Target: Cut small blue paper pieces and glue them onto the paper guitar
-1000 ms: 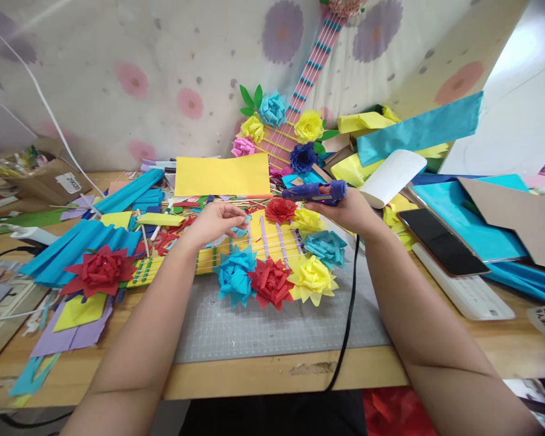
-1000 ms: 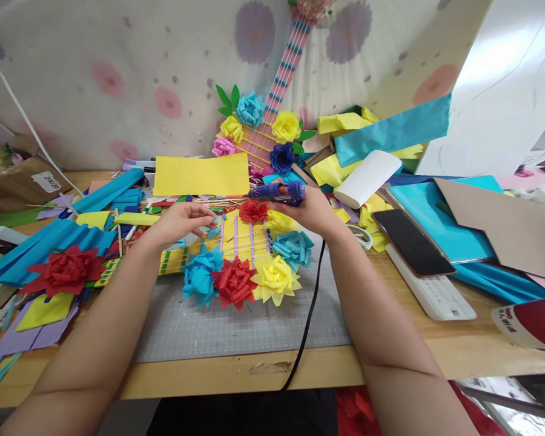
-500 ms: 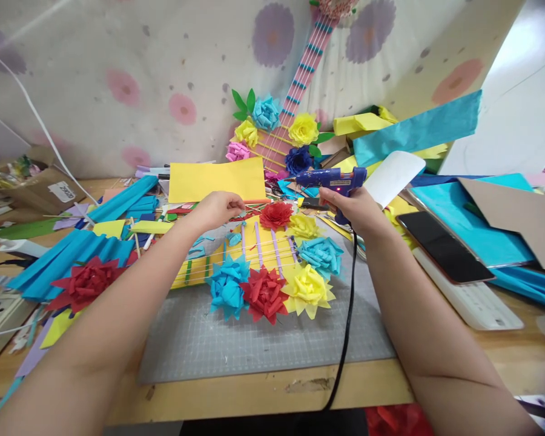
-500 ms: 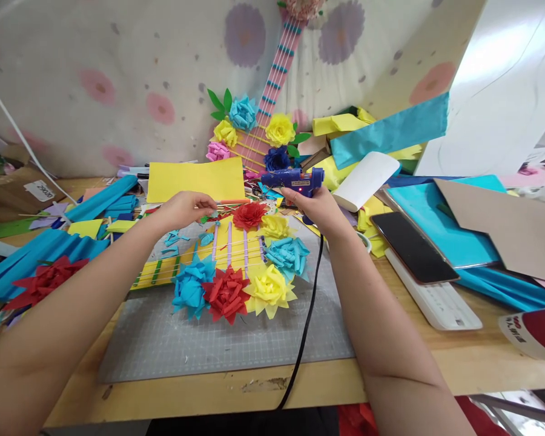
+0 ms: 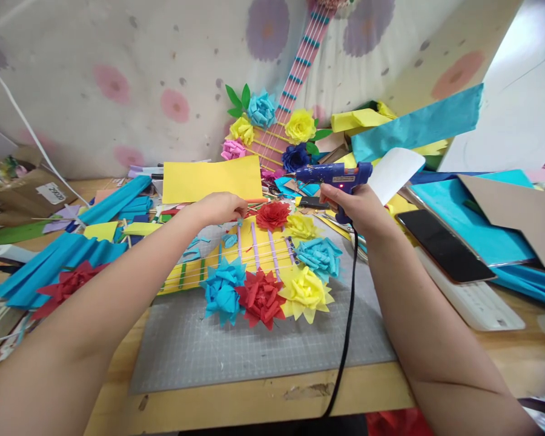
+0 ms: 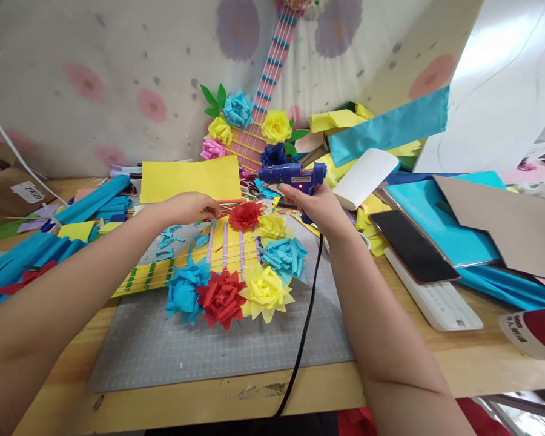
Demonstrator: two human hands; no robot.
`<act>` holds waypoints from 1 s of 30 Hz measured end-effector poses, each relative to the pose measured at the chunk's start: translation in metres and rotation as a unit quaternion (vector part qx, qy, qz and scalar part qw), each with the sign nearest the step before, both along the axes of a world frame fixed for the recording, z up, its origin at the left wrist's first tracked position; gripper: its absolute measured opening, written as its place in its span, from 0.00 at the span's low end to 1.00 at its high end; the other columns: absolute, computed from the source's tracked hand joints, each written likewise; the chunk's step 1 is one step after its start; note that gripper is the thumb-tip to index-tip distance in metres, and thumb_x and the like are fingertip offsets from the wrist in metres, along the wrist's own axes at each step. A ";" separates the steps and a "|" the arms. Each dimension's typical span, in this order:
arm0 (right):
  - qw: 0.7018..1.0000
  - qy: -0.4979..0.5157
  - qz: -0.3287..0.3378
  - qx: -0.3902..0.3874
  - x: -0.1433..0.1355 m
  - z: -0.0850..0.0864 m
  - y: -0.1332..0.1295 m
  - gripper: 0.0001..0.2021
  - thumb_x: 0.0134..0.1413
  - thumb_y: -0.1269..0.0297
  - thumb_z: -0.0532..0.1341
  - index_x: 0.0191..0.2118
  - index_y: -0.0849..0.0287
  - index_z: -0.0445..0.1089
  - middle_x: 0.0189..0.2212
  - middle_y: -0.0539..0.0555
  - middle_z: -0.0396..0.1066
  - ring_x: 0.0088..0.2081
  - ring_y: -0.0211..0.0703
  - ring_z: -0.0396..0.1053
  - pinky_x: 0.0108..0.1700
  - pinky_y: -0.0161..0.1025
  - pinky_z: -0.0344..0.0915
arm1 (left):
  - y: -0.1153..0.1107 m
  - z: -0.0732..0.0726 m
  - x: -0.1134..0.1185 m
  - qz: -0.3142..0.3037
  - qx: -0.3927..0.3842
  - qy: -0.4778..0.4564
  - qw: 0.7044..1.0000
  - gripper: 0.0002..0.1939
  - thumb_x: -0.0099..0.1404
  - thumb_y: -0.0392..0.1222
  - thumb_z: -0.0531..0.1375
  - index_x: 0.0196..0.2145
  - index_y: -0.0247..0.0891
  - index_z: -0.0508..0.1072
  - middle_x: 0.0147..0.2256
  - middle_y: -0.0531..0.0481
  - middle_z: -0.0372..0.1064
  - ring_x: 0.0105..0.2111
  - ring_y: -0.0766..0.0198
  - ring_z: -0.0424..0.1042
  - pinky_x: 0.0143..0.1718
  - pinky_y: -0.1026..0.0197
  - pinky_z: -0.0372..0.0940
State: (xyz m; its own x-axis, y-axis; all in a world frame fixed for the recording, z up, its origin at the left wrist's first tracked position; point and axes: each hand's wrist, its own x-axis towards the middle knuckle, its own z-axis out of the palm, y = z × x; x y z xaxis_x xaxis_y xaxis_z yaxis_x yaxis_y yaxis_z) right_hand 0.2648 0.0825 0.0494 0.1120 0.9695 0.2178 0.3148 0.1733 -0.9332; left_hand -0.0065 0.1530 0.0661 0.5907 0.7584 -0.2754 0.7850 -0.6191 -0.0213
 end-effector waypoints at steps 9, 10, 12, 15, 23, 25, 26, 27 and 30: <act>1.000 0.024 0.007 0.005 -0.004 0.003 -0.002 0.17 0.42 0.49 0.65 0.32 0.59 0.70 0.18 0.46 0.60 0.21 0.32 0.55 0.23 0.34 0.56 | 0.001 -0.001 0.001 -0.012 -0.016 0.008 1.000 0.17 0.56 0.38 0.52 0.42 0.45 0.74 0.41 0.54 0.75 0.36 0.64 0.71 0.33 0.66 0.59; 1.000 0.025 0.007 0.005 -0.004 0.004 -0.003 0.18 0.42 0.49 0.65 0.32 0.59 0.70 0.18 0.46 0.60 0.21 0.33 0.55 0.24 0.34 0.57 | 0.002 -0.001 0.001 -0.012 -0.015 0.012 1.000 0.17 0.56 0.38 0.52 0.42 0.45 0.74 0.41 0.54 0.75 0.36 0.64 0.71 0.34 0.65 0.59; 1.000 0.024 0.008 0.006 -0.005 0.005 -0.003 0.18 0.41 0.49 0.66 0.32 0.59 0.70 0.18 0.46 0.61 0.21 0.33 0.56 0.24 0.34 0.57 | 0.002 -0.003 0.001 -0.016 -0.012 0.017 1.000 0.16 0.56 0.39 0.52 0.41 0.45 0.74 0.41 0.54 0.75 0.36 0.63 0.71 0.34 0.65 0.59; 1.000 0.019 0.009 0.006 -0.005 0.004 -0.003 0.18 0.42 0.49 0.65 0.33 0.59 0.70 0.19 0.46 0.62 0.22 0.34 0.57 0.25 0.35 0.59 | 0.003 -0.005 0.001 -0.018 -0.010 0.018 1.000 0.16 0.57 0.39 0.52 0.41 0.45 0.74 0.41 0.54 0.75 0.37 0.63 0.71 0.35 0.65 0.60; 1.000 0.004 0.009 0.003 -0.002 0.001 -0.002 0.19 0.42 0.47 0.65 0.31 0.59 0.70 0.19 0.47 0.60 0.22 0.33 0.56 0.24 0.34 0.56 | 0.002 -0.005 -0.002 -0.012 -0.026 0.014 0.999 0.18 0.58 0.41 0.52 0.44 0.50 0.73 0.43 0.57 0.74 0.39 0.64 0.71 0.40 0.67 0.61; 1.000 0.005 0.009 0.002 -0.003 0.002 -0.002 0.19 0.42 0.47 0.65 0.31 0.59 0.70 0.19 0.46 0.60 0.21 0.33 0.55 0.24 0.34 0.56 | 0.001 -0.004 -0.002 -0.010 -0.035 0.019 0.999 0.19 0.57 0.40 0.52 0.45 0.51 0.73 0.44 0.56 0.74 0.40 0.63 0.71 0.41 0.65 0.62; 1.000 0.005 0.008 0.001 -0.003 0.002 -0.002 0.19 0.41 0.47 0.65 0.31 0.59 0.70 0.19 0.46 0.60 0.21 0.33 0.55 0.24 0.34 0.55 | 0.000 -0.004 -0.001 -0.007 -0.041 0.024 0.999 0.20 0.56 0.40 0.52 0.46 0.51 0.72 0.45 0.55 0.74 0.40 0.63 0.71 0.41 0.65 0.62; 1.000 0.005 0.007 -0.001 -0.003 0.002 -0.002 0.19 0.41 0.47 0.65 0.31 0.59 0.70 0.18 0.46 0.60 0.21 0.33 0.55 0.23 0.34 0.55 | -0.001 -0.003 -0.001 -0.002 -0.048 0.028 0.998 0.21 0.56 0.39 0.52 0.47 0.51 0.72 0.45 0.55 0.73 0.41 0.62 0.71 0.42 0.64 0.62; 1.000 0.000 0.004 -0.006 -0.004 0.002 -0.003 0.20 0.41 0.46 0.65 0.31 0.60 0.69 0.18 0.47 0.60 0.21 0.33 0.55 0.24 0.34 0.55 | -0.002 -0.001 0.002 0.006 -0.073 0.031 0.997 0.23 0.54 0.37 0.51 0.47 0.50 0.72 0.46 0.55 0.73 0.43 0.61 0.71 0.44 0.63 0.62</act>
State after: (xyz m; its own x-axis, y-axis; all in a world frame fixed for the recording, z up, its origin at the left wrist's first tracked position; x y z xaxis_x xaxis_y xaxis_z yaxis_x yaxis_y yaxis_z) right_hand 0.2611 0.0795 0.0514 0.1047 0.9729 0.2063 0.3130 0.1647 -0.9354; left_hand -0.0048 0.1506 0.0655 0.5603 0.7143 -0.4195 0.7922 -0.6100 0.0194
